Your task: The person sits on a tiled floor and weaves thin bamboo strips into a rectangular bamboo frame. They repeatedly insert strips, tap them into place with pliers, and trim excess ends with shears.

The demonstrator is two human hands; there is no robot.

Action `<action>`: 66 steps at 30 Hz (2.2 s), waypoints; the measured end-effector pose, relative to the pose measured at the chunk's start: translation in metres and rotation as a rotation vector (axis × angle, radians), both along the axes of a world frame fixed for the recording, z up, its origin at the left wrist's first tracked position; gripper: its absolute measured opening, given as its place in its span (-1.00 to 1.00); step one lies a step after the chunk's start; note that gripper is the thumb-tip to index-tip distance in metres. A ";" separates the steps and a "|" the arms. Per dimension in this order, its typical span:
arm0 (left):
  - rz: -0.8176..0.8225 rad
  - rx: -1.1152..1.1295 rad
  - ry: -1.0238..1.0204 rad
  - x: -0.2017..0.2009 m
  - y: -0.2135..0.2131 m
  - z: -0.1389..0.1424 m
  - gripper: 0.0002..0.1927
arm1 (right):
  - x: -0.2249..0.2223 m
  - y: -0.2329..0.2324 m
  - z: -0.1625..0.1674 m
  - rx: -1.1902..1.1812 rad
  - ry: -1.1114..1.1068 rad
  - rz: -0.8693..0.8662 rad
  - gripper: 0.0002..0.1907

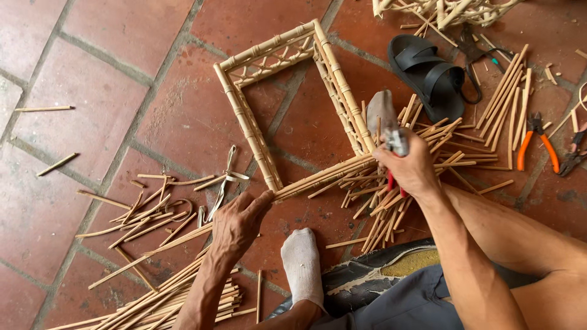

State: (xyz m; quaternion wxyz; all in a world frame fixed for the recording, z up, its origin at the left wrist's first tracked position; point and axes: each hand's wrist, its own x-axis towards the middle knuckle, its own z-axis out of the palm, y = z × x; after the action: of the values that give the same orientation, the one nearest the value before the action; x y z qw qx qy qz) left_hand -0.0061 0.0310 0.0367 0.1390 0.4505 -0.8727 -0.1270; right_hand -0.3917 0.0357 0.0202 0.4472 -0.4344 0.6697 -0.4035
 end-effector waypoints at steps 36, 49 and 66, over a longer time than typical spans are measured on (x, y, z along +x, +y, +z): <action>0.028 0.005 0.142 -0.008 -0.012 -0.032 -0.77 | 0.013 -0.010 -0.008 0.085 0.507 0.073 -0.71; -0.080 -0.147 0.314 -0.111 0.004 0.023 -0.83 | 0.102 0.126 -0.013 0.139 0.147 0.140 -0.45; -0.247 0.126 0.267 -0.163 0.020 -0.022 -0.75 | 0.064 0.139 -0.051 -0.090 -0.079 -0.274 -0.76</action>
State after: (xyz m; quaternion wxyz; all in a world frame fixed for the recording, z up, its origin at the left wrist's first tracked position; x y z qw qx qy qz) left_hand -0.1694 0.0514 0.0152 0.2084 0.3269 -0.8855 -0.2562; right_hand -0.3275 0.1749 -0.0308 0.3941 -0.3422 0.6859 -0.5071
